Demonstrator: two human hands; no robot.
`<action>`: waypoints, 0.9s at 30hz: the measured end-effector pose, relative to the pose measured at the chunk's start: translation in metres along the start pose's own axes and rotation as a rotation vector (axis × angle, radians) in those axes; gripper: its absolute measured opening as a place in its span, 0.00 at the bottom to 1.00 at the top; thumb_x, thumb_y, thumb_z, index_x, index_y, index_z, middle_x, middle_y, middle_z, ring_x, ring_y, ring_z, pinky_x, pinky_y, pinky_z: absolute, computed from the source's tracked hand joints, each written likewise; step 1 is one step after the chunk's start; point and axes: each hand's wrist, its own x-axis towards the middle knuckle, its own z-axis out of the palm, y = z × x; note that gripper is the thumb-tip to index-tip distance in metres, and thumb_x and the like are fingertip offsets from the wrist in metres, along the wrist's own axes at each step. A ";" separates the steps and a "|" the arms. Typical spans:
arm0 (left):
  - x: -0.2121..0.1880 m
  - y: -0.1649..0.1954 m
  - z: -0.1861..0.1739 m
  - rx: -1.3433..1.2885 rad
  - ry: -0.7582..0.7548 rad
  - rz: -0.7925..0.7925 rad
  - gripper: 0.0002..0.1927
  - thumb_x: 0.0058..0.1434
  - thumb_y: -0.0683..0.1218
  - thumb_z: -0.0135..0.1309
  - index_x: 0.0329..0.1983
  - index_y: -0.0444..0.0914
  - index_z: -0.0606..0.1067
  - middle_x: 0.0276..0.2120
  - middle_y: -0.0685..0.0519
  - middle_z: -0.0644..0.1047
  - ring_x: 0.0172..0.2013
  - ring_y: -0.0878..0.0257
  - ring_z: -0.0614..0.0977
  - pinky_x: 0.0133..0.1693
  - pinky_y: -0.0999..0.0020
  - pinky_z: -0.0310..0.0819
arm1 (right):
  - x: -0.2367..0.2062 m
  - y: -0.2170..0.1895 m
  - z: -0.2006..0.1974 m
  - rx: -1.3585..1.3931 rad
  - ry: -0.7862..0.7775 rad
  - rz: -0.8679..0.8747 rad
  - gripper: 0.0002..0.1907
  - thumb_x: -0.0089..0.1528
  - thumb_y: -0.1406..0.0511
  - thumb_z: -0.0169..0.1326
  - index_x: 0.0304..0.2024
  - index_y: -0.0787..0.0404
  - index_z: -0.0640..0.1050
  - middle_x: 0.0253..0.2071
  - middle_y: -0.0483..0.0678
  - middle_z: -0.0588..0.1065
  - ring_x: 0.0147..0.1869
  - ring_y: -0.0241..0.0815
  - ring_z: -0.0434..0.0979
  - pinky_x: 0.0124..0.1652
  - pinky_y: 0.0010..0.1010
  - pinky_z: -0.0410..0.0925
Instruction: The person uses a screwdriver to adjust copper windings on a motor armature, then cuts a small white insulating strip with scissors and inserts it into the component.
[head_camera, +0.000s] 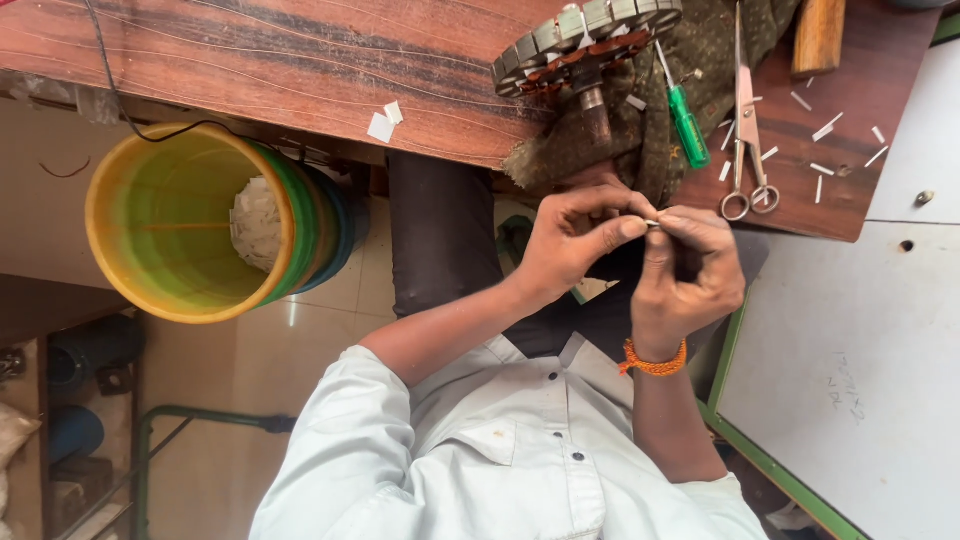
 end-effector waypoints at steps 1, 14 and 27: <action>-0.001 0.009 0.002 0.178 0.009 0.035 0.11 0.66 0.41 0.62 0.50 0.36 0.81 0.41 0.53 0.81 0.41 0.67 0.80 0.47 0.72 0.76 | 0.005 0.000 -0.002 0.052 0.013 -0.018 0.08 0.73 0.69 0.62 0.47 0.68 0.75 0.43 0.53 0.78 0.44 0.37 0.80 0.42 0.23 0.74; 0.087 0.093 -0.067 1.059 0.071 0.683 0.28 0.68 0.45 0.66 0.67 0.46 0.67 0.59 0.51 0.74 0.60 0.53 0.76 0.61 0.62 0.73 | 0.122 0.014 0.029 0.003 -0.221 -0.473 0.05 0.67 0.75 0.66 0.42 0.68 0.80 0.40 0.52 0.78 0.39 0.38 0.80 0.34 0.22 0.72; 0.117 0.061 -0.067 1.226 0.134 0.601 0.21 0.66 0.46 0.66 0.58 0.38 0.72 0.43 0.47 0.82 0.45 0.47 0.85 0.44 0.52 0.79 | 0.160 0.044 0.057 -0.185 -0.174 -0.646 0.07 0.66 0.77 0.66 0.45 0.64 0.83 0.42 0.49 0.79 0.45 0.39 0.82 0.44 0.29 0.77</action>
